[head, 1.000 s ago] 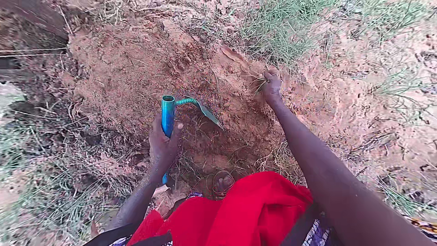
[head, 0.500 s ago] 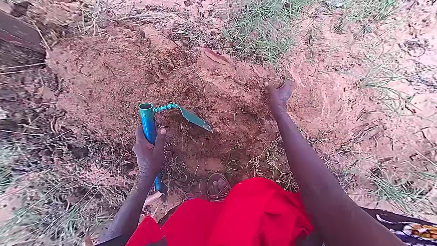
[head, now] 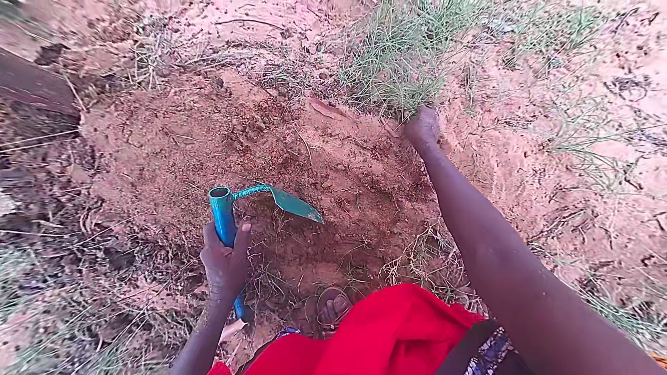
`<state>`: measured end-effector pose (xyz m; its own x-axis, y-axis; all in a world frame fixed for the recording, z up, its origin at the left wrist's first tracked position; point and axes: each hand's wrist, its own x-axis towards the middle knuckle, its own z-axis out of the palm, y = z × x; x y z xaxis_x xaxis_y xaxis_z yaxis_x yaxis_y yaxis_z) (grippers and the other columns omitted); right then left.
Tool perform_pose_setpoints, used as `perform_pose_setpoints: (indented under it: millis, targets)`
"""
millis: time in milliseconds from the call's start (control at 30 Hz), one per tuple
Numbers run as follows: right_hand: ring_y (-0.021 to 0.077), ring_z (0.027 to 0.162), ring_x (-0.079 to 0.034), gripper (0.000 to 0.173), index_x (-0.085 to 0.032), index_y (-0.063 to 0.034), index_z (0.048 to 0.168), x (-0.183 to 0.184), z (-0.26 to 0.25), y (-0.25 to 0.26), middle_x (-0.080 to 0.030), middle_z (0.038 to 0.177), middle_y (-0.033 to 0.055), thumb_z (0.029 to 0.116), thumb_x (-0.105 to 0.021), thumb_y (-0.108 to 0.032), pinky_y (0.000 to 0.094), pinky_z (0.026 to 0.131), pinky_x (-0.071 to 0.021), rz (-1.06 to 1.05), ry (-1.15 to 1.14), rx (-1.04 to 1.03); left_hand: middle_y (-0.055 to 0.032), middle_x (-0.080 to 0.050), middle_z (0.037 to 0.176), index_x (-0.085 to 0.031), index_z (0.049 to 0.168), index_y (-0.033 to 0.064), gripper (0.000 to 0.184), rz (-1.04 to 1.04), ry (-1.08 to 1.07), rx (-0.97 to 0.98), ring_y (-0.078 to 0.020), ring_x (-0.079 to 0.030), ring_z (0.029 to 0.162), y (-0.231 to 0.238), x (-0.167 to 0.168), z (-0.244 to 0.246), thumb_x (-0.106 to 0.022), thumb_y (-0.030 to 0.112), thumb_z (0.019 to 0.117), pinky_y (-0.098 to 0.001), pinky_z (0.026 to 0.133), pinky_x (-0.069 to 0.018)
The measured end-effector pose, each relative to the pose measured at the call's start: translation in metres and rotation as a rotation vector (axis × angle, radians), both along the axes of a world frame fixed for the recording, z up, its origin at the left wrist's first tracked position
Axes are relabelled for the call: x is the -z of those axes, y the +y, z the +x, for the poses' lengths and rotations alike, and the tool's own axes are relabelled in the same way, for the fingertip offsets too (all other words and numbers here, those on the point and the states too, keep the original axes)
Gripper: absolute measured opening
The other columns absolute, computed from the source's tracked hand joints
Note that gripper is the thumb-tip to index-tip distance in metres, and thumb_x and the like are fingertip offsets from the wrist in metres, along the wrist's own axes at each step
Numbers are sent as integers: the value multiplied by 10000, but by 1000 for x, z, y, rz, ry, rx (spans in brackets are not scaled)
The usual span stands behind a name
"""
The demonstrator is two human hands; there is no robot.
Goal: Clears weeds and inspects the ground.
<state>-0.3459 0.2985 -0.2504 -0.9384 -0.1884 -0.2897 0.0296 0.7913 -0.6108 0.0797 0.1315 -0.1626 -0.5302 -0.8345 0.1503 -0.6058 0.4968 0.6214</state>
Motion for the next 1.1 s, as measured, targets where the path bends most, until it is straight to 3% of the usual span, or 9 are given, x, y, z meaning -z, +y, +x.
perform_pose_setpoints:
  millis: [67,167,200,367,633,733,833,967,1100]
  targets:
    - [354,1132,-641,364,-615,62,1291,25,-1,9,-642,1234,269,1061,-516,-202,511,993,-501,-355,84,4,-28,-542,785,-480,1310,-114,668,13,-31,-23,15,-480,574,1,-2,0,-578,449,963,-203,553,-447]
    - [46,551,-516,347,-560,-48,1064,35,1,20,-581,767,-15,1131,-350,-314,229,532,-488,-812,-131,180,-51,-562,813,-473,1324,-125,679,13,-35,-21,-4,-494,594,0,-1,0,-577,443,967,-219,573,-457]
    - [47,503,-499,363,-541,-84,1015,31,3,23,-557,705,-37,1131,-346,-367,237,494,-481,-832,-202,279,-45,-558,809,-475,1318,-126,673,8,-38,-15,4,-494,596,0,-2,0,-575,443,972,-209,574,-455]
    - [249,873,-575,531,-640,35,1032,27,47,28,-598,923,148,1105,-399,-433,493,839,-471,-550,-83,419,-37,-537,770,-481,1292,-130,659,2,-32,-4,-5,-491,578,-1,-1,0,-575,437,969,-218,562,-454]
    - [56,386,-279,416,-421,-152,768,11,164,11,-326,524,-55,1113,-431,-384,204,390,-289,-928,-715,523,-19,-533,787,-465,1306,-133,658,15,-10,5,31,-479,579,-1,-1,0,-578,424,975,-181,557,-444]
    - [37,535,-426,223,-577,-99,904,23,152,19,-481,667,-41,988,-703,-263,226,525,-405,-850,-415,417,-32,-539,781,-468,1301,-141,648,13,-13,7,13,-491,573,0,0,2,-580,413,981,-197,553,-457]
    - [163,950,-622,524,-562,3,1208,32,78,50,-630,1062,115,792,-858,-111,376,862,-544,-734,-17,342,-42,-551,791,-457,1328,-130,666,16,-22,0,5,-494,569,-1,0,2,-581,425,981,-207,550,-464]
    - [392,1194,-611,522,-577,10,1365,14,-23,67,-638,1261,268,904,-735,-177,581,1019,-463,-262,91,223,-32,-548,795,-465,1319,-128,661,5,-17,-17,18,-497,566,-1,1,2,-581,424,974,-198,543,-467]
    - [529,1267,-551,469,-579,123,1278,-17,-68,39,-576,1314,377,921,-662,-171,716,995,-425,170,47,-65,-24,-540,796,-453,1324,-132,677,23,-35,-51,16,-511,568,-3,1,0,-580,426,962,-202,550,-479]
